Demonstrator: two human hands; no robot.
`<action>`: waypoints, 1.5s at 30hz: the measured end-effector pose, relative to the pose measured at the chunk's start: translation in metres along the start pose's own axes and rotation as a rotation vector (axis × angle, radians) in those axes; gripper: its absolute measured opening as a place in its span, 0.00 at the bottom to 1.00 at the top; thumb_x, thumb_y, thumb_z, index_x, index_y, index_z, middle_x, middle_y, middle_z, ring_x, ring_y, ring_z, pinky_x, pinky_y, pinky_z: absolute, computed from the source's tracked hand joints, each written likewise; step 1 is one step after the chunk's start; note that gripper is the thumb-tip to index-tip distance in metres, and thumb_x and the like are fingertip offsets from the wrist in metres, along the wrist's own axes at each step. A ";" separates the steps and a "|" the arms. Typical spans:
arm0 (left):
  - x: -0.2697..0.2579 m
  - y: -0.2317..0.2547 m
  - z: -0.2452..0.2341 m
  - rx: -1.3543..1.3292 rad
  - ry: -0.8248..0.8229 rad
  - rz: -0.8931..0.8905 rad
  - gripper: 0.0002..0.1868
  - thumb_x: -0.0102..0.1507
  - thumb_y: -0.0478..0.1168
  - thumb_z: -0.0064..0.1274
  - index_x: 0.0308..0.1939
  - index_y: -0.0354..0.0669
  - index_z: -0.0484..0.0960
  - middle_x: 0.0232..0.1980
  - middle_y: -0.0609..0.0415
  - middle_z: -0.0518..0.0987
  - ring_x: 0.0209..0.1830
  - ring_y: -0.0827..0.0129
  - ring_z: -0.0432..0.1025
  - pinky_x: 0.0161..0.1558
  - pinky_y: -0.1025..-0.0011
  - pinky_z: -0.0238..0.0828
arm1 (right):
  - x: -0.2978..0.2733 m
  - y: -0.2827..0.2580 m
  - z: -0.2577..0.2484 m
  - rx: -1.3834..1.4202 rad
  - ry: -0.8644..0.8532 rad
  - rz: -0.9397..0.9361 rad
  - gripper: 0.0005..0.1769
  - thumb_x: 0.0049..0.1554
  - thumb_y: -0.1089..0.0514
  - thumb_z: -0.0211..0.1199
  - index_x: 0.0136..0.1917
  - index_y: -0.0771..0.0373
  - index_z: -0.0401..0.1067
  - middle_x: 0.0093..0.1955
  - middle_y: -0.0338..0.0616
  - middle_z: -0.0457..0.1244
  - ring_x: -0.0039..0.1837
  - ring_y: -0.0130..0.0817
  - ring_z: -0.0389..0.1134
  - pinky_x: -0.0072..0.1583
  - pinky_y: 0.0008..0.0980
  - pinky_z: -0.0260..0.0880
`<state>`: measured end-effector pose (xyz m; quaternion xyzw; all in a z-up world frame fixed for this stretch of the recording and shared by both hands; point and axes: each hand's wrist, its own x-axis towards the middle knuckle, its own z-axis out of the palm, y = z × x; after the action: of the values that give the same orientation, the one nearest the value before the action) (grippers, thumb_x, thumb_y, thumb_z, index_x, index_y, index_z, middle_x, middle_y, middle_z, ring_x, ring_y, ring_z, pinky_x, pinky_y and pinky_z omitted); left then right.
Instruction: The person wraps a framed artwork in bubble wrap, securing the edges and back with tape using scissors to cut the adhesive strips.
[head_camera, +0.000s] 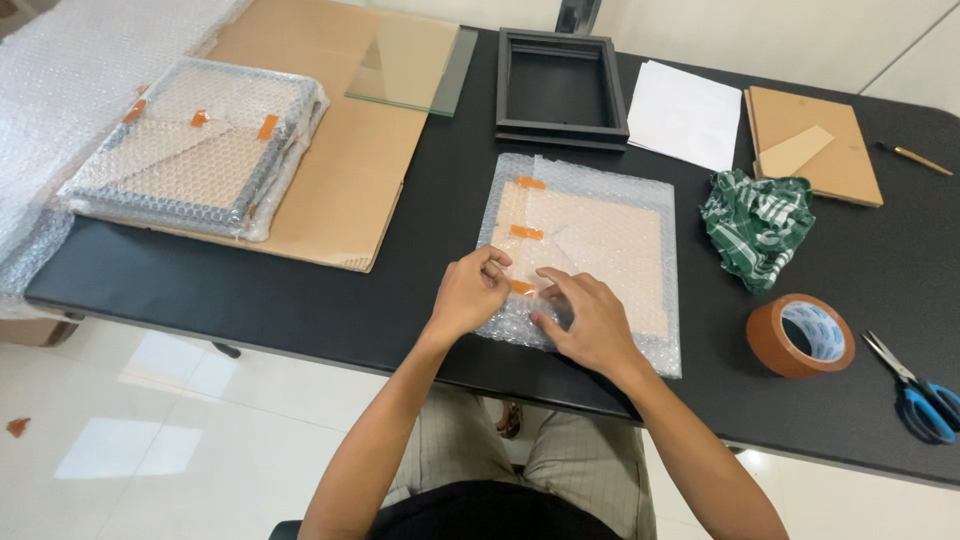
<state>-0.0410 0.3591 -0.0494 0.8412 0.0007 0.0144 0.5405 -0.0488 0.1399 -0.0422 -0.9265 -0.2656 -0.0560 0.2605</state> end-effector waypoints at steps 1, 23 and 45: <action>0.000 0.000 0.000 0.001 0.000 0.001 0.16 0.57 0.36 0.55 0.48 0.44 0.87 0.33 0.52 0.87 0.30 0.68 0.78 0.37 0.69 0.74 | 0.000 0.000 0.001 0.001 0.001 0.000 0.31 0.56 0.47 0.68 0.72 0.53 0.71 0.52 0.39 0.74 0.61 0.41 0.71 0.65 0.42 0.68; 0.011 -0.019 0.011 0.088 0.081 0.071 0.12 0.53 0.35 0.56 0.40 0.38 0.85 0.23 0.51 0.80 0.25 0.62 0.77 0.35 0.66 0.74 | -0.003 0.007 0.020 -0.161 -0.039 -0.132 0.22 0.59 0.43 0.62 0.64 0.48 0.77 0.54 0.40 0.62 0.59 0.42 0.63 0.64 0.44 0.62; -0.004 -0.014 0.010 0.416 0.214 0.018 0.37 0.59 0.55 0.63 0.67 0.43 0.72 0.54 0.45 0.75 0.56 0.50 0.71 0.55 0.56 0.67 | -0.002 0.007 0.025 -0.240 -0.056 -0.149 0.22 0.60 0.42 0.58 0.65 0.47 0.78 0.55 0.39 0.58 0.61 0.42 0.59 0.64 0.45 0.59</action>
<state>-0.0447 0.3558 -0.0669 0.9282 0.0536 0.1078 0.3522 -0.0477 0.1470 -0.0673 -0.9300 -0.3321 -0.0804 0.1356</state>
